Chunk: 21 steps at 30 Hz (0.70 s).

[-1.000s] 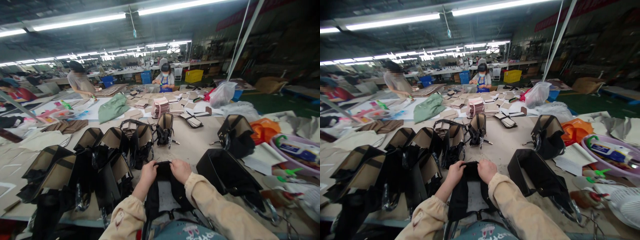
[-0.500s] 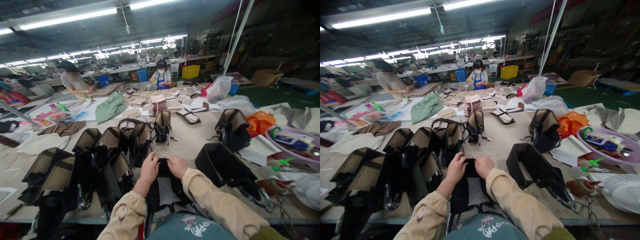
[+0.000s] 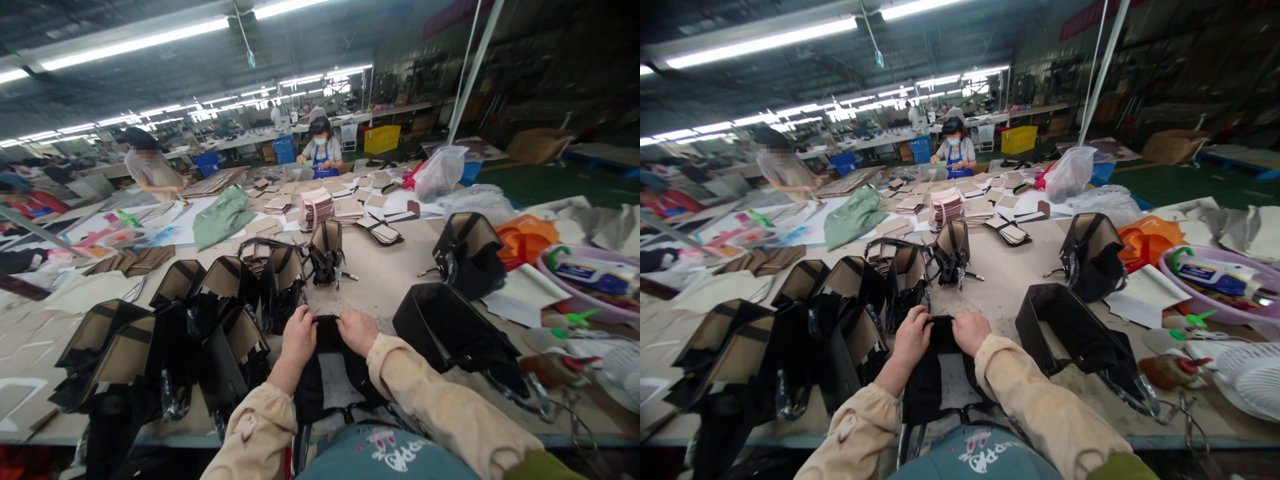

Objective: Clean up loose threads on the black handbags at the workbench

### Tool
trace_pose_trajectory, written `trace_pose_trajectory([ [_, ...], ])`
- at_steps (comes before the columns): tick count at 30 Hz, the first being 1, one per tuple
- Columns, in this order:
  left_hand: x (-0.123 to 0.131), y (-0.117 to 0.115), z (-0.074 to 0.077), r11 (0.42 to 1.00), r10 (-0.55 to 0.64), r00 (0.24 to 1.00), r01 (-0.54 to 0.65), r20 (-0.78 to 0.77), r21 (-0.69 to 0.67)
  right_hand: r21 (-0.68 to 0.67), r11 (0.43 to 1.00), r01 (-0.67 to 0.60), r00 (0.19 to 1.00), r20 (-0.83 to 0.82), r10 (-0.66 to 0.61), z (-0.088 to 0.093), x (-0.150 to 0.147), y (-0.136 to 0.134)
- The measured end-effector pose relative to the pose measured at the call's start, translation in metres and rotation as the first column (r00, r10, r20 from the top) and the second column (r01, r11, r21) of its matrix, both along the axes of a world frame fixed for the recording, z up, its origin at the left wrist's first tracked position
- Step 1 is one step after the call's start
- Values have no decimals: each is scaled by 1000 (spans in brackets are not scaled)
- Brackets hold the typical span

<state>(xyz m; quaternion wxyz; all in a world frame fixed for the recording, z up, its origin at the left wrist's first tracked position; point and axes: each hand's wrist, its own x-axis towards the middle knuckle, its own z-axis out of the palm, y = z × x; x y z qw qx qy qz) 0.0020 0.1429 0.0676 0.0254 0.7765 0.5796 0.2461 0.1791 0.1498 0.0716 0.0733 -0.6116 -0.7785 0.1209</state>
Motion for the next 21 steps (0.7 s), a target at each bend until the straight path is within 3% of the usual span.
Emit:
trace_pose_trajectory([
  [8, 3, 3, -2, 999, -41, 999, 42, -18, 35, -5, 1000, 10, 1000, 2, -10, 0, 2, 1],
  [21, 3, 2, 1, 993, -103, 994, 105, 44, -55, -30, 1000, -8, 1000, -9, 7, 4, 3, 2],
])
